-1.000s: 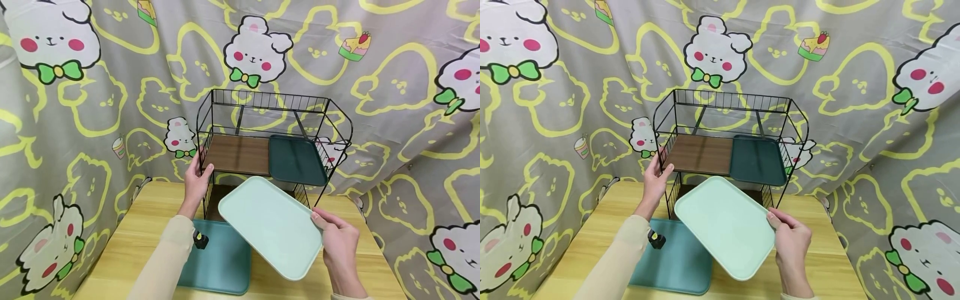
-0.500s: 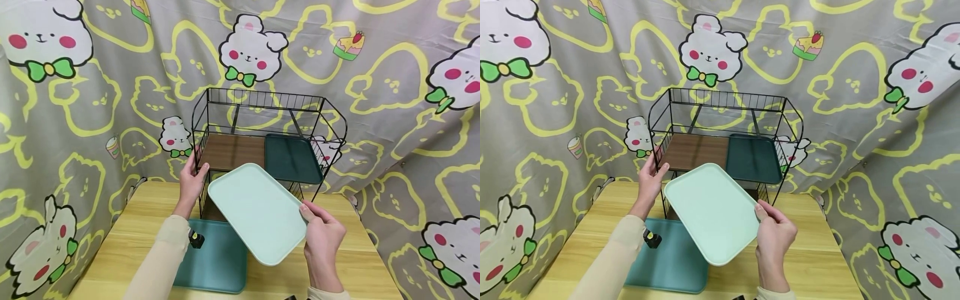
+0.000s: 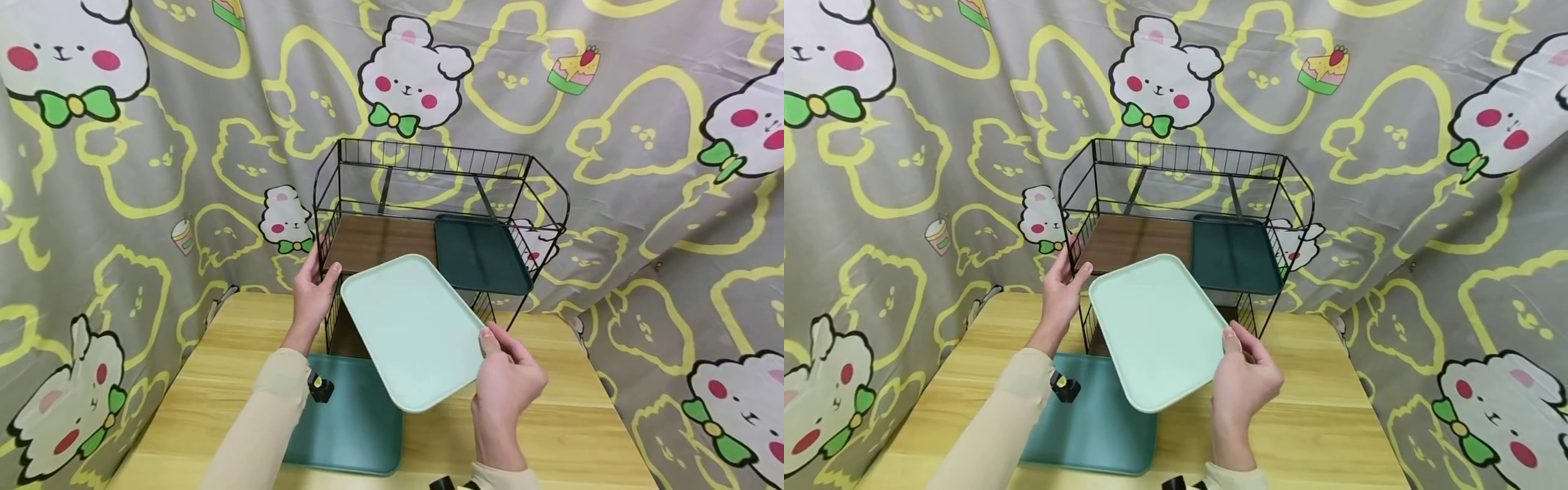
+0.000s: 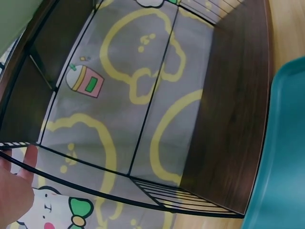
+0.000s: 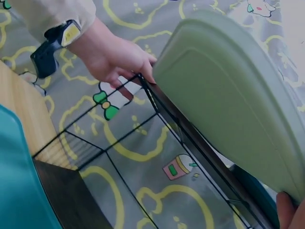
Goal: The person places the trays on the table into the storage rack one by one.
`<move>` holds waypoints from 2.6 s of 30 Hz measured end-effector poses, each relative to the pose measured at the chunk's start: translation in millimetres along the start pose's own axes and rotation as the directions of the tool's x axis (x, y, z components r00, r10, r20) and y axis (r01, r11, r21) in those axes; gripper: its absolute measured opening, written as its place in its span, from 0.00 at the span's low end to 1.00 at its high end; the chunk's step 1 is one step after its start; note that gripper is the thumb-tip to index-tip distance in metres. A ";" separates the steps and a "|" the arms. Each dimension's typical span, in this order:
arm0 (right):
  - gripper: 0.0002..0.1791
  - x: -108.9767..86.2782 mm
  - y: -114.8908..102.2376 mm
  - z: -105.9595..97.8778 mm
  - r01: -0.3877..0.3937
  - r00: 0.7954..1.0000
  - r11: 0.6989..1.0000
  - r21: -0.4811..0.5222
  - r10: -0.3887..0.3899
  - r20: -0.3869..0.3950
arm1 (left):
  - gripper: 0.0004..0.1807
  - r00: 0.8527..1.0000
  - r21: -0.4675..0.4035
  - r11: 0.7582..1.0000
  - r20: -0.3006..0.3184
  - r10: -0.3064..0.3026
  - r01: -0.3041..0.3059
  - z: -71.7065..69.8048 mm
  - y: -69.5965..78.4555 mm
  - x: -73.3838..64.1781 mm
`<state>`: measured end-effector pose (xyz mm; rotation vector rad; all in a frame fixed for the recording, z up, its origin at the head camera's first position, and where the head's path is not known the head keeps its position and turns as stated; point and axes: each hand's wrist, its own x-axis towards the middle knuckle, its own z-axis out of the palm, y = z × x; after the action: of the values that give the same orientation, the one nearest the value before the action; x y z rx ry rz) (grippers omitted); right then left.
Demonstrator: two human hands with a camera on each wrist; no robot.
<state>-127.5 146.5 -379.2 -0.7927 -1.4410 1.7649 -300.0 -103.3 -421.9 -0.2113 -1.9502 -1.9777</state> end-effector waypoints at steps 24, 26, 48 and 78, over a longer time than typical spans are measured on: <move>0.06 -7.2 4.8 52.7 0.041 0.993 0.998 -0.053 -0.046 -0.112 | 0.31 0.996 0.010 0.998 0.067 0.066 -0.067 -9.1 -0.4 0.7; 0.06 -5.1 6.6 56.8 0.049 0.994 0.997 -0.058 -0.055 -0.099 | 0.32 0.996 -0.001 0.998 0.058 0.068 -0.068 -8.7 -1.2 0.9; 0.08 14.6 4.1 63.7 0.348 0.937 0.845 -0.407 -0.323 0.131 | 0.31 0.998 -0.001 1.000 0.056 0.024 -0.024 -9.5 1.0 0.5; 0.09 17.5 11.3 78.6 0.517 0.856 0.748 -0.416 -0.457 0.242 | 0.31 0.999 0.022 1.000 0.053 -0.001 0.000 -10.6 2.1 -0.1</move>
<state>-203.2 116.9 -375.8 -0.4643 -1.9893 1.0858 -297.6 -113.7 -420.4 -0.2596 -2.0039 -1.9689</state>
